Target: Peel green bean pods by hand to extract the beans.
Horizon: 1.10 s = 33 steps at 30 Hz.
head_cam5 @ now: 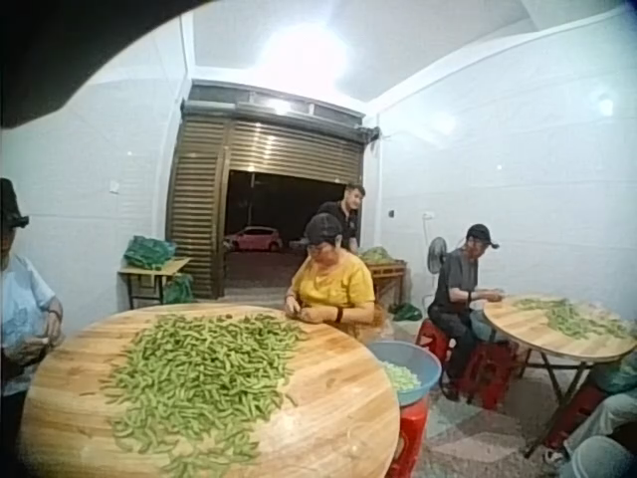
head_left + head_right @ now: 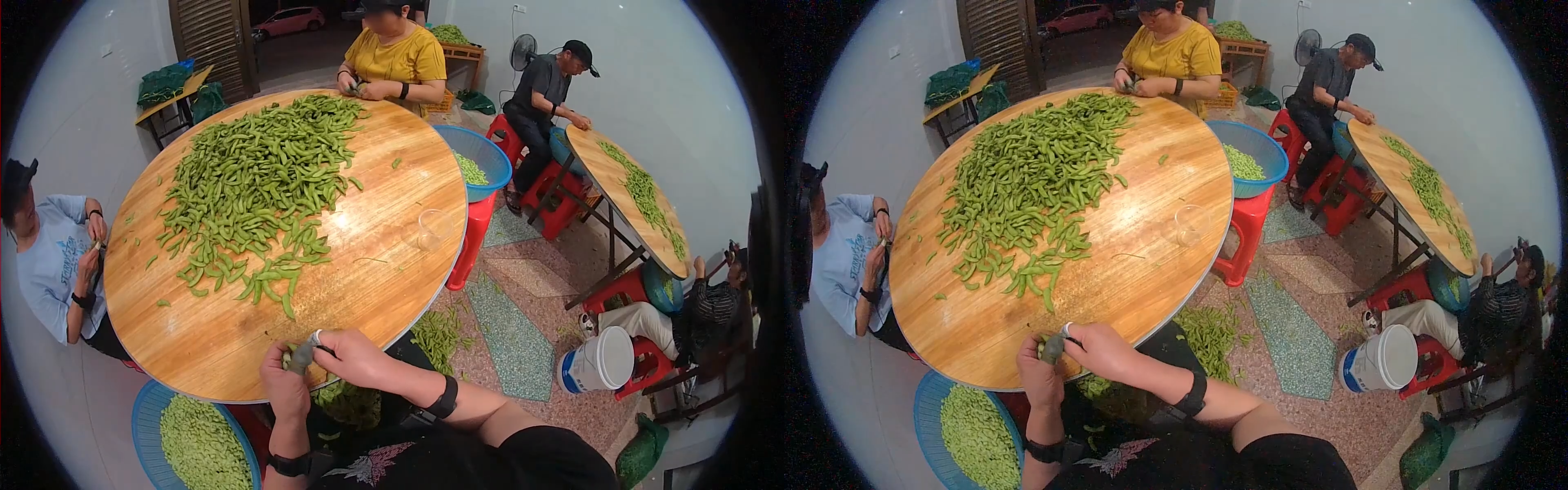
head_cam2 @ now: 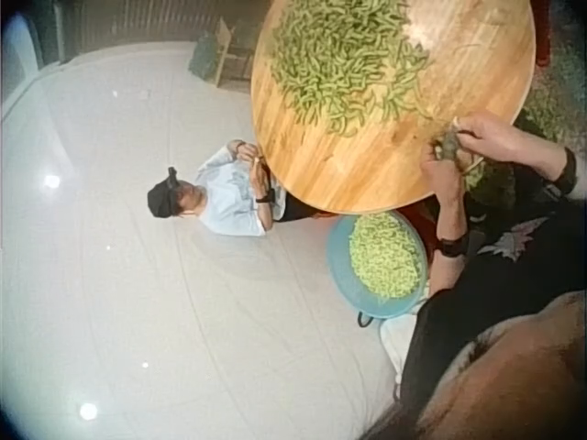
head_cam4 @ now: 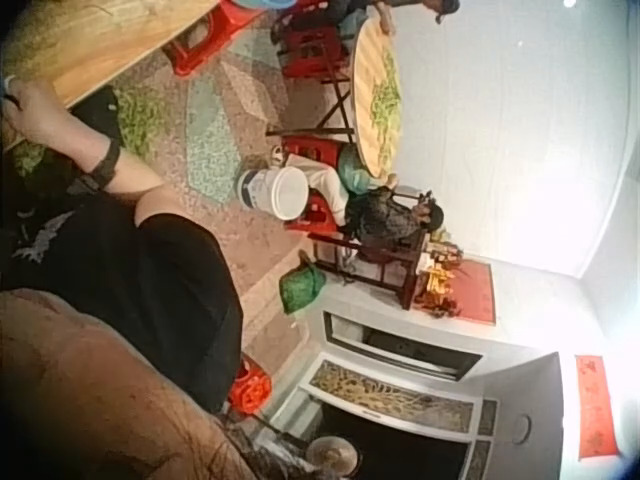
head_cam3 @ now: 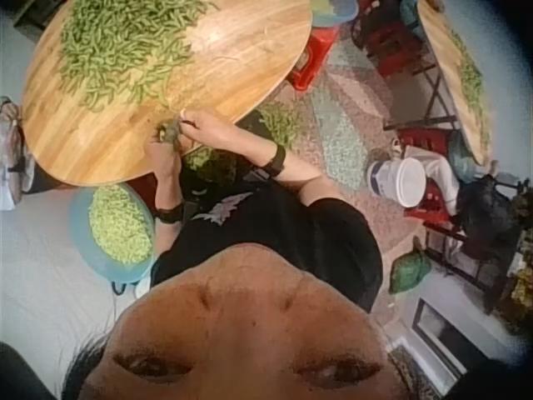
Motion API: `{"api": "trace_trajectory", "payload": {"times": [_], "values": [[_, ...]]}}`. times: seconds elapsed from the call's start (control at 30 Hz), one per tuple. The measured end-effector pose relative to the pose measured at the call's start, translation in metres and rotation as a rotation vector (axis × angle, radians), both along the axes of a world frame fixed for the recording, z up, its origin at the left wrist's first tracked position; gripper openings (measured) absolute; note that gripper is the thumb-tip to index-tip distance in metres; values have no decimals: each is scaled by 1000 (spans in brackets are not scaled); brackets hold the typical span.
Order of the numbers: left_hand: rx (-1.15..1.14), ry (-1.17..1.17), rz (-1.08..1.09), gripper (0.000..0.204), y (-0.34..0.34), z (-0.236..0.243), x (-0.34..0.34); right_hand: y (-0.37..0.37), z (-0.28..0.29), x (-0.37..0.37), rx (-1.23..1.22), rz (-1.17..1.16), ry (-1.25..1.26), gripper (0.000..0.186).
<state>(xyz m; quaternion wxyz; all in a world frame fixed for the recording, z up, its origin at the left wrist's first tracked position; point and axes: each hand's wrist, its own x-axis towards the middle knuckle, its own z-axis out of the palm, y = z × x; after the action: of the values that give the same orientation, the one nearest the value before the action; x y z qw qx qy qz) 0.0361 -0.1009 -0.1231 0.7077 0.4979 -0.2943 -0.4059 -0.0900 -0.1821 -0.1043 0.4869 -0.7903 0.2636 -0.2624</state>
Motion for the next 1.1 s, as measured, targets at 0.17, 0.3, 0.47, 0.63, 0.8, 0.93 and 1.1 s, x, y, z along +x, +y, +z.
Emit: {"api": "trace_trajectory", "payload": {"times": [0.17, 0.3, 0.47, 0.63, 0.8, 0.93, 1.1], "values": [[-56, 196, -67, 18, -1, 8, -3, -2, 7, 0, -80, -129, 47, 16], [-32, 300, -62, 22, 5, 6, -7, 11, 8, -3, -194, -167, 27, 17], [18, 272, -28, 33, 7, 11, -7, 15, 3, 0, -221, -170, 26, 18], [13, 201, 55, 32, 14, 25, 6, -4, 40, -23, 46, 262, 53, 18], [-81, 116, 385, 22, 64, 24, 56, -24, 34, -14, -299, 145, 118, 21], [12, -200, 701, 25, 138, -12, 121, -41, 31, 32, -431, -86, 355, 23], [845, -1235, 575, 40, 234, -92, 196, -43, 16, 70, -646, -171, 554, 28]]}}
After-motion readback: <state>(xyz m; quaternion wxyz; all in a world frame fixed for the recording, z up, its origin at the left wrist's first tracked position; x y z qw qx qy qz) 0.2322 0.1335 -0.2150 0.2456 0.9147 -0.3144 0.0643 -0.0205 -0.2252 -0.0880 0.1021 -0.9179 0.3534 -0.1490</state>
